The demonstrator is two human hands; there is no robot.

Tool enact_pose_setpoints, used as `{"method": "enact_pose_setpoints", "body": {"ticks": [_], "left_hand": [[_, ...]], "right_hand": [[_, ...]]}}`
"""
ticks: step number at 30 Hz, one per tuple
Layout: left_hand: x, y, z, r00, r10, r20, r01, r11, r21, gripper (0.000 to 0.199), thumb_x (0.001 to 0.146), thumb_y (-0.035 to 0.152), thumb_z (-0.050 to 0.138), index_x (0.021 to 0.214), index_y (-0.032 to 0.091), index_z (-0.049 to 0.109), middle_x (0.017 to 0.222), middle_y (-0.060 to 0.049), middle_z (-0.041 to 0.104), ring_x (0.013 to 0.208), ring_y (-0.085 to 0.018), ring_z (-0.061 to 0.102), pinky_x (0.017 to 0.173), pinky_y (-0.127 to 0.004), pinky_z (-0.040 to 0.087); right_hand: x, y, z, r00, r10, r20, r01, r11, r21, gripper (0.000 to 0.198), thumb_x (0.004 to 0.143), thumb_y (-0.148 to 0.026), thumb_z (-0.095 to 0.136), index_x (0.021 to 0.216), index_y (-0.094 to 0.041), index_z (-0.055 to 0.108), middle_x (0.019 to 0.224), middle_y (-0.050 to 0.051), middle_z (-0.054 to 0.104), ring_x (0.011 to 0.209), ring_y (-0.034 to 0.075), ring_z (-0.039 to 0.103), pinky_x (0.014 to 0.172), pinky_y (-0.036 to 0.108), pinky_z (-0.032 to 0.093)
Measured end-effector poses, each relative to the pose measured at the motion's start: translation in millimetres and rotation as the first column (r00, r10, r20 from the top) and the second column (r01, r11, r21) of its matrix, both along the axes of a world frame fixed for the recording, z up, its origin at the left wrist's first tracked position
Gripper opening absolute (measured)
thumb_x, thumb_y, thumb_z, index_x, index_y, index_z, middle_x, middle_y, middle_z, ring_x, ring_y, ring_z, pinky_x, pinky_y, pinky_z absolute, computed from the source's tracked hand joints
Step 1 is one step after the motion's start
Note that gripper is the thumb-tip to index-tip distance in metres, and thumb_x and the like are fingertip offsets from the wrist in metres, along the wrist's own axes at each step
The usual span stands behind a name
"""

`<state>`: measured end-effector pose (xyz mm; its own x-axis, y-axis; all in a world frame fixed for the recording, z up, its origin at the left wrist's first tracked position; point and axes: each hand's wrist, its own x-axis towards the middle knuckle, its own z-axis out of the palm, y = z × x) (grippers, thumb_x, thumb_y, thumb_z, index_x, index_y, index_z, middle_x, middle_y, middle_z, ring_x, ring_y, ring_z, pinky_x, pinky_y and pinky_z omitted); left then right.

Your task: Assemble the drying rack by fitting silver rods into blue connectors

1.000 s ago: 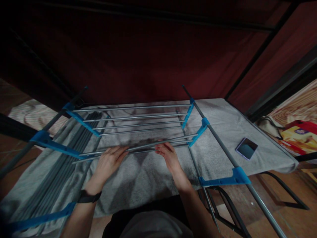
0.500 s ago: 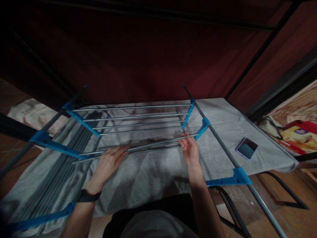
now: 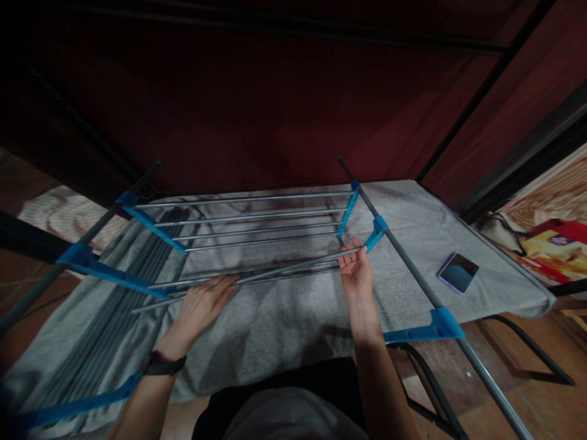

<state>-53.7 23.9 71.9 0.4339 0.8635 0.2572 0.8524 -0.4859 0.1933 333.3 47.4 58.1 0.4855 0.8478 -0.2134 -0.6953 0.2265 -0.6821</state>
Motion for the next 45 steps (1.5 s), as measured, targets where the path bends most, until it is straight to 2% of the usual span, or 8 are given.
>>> {"method": "enact_pose_setpoints", "body": {"ticks": [5, 11, 17, 21, 28, 33, 38, 45], "left_hand": [[-1, 2, 1.3, 1.000, 0.018, -0.015, -0.018, 1.000, -0.018, 0.046, 0.107, 0.047, 0.038, 0.126, 0.024, 0.072, 0.115, -0.009, 0.079, 0.098, -0.025, 0.076, 0.080, -0.035, 0.056], [2, 3, 15.4, 0.996, 0.073, -0.049, -0.068, 0.993, 0.091, 0.049, 0.104, 0.056, 0.042, 0.114, 0.023, 0.076, 0.100, -0.009, 0.080, 0.087, -0.026, 0.076, 0.076, -0.035, 0.053], [-26, -5, 21.4, 0.990, 0.105, -0.097, -0.109, 0.993, -0.035, 0.052, 0.104, 0.060, 0.037, 0.113, 0.027, 0.077, 0.096, -0.006, 0.082, 0.081, -0.024, 0.077, 0.067, -0.032, 0.051], [-35, -13, 18.7, 0.988, 0.128, -0.092, -0.132, 0.990, -0.041, 0.052, 0.103, 0.059, 0.039, 0.114, 0.027, 0.077, 0.101, -0.005, 0.082, 0.082, -0.024, 0.077, 0.068, -0.032, 0.052], [-13, -8, 6.4, 0.991, 0.127, -0.040, -0.126, 0.992, 0.008, 0.050, 0.104, 0.058, 0.040, 0.111, 0.025, 0.076, 0.104, -0.007, 0.081, 0.087, -0.024, 0.077, 0.072, -0.033, 0.054], [-6, 1, 2.3, 0.994, 0.108, -0.023, -0.106, 0.992, 0.065, 0.050, 0.104, 0.057, 0.040, 0.104, 0.022, 0.075, 0.098, -0.009, 0.078, 0.089, -0.026, 0.074, 0.078, -0.036, 0.054], [-7, 1, -2.4, 0.996, 0.091, -0.020, -0.088, 0.991, 0.096, 0.046, 0.105, 0.054, 0.040, 0.101, 0.022, 0.072, 0.095, -0.008, 0.075, 0.085, -0.023, 0.071, 0.079, -0.034, 0.052], [-7, 6, -0.7, 0.995, 0.089, 0.044, -0.094, 0.988, 0.123, 0.042, 0.104, 0.054, 0.045, 0.114, 0.021, 0.070, 0.109, -0.010, 0.071, 0.103, -0.025, 0.069, 0.085, -0.034, 0.053]], "right_hand": [[1, 1, 1, 1.000, 0.009, -0.002, -0.009, 1.000, -0.003, 0.024, 0.094, -0.049, 0.072, 0.106, -0.029, 0.073, 0.087, -0.003, 0.073, 0.091, 0.017, 0.072, 0.099, 0.036, 0.058], [5, 0, 6, 0.999, 0.016, -0.029, -0.016, 1.000, -0.003, 0.015, 0.092, -0.040, 0.076, 0.100, -0.028, 0.074, 0.095, -0.002, 0.076, 0.097, 0.014, 0.072, 0.100, 0.032, 0.057], [2, -2, 3, 0.998, 0.019, -0.068, -0.016, 0.999, 0.046, 0.009, 0.092, -0.032, 0.077, 0.100, -0.028, 0.074, 0.095, -0.004, 0.077, 0.095, 0.011, 0.072, 0.095, 0.027, 0.057], [-3, 0, -1, 0.995, 0.013, -0.096, -0.007, 0.998, 0.067, 0.005, 0.093, -0.030, 0.076, 0.097, -0.028, 0.075, 0.093, -0.005, 0.077, 0.094, 0.010, 0.072, 0.095, 0.026, 0.057], [-2, -4, -1, 0.997, 0.061, -0.040, -0.058, 0.996, 0.061, 0.011, 0.088, -0.029, 0.078, 0.098, -0.028, 0.074, 0.096, -0.004, 0.077, 0.097, 0.013, 0.072, 0.100, 0.032, 0.058], [-5, -8, -8, 0.998, 0.067, 0.010, -0.067, 0.997, 0.034, 0.014, 0.084, -0.026, 0.082, 0.095, -0.027, 0.073, 0.097, -0.003, 0.077, 0.093, 0.013, 0.072, 0.099, 0.031, 0.058], [-6, -7, -14, 0.996, 0.066, 0.056, -0.066, 0.998, 0.001, 0.020, 0.081, -0.029, 0.086, 0.096, -0.027, 0.073, 0.103, -0.002, 0.078, 0.100, 0.015, 0.073, 0.100, 0.033, 0.059], [-7, -7, -13, 0.997, 0.052, 0.062, -0.054, 0.998, 0.024, 0.020, 0.079, -0.030, 0.088, 0.091, -0.026, 0.074, 0.097, -0.003, 0.078, 0.097, 0.015, 0.073, 0.101, 0.033, 0.059]]}}
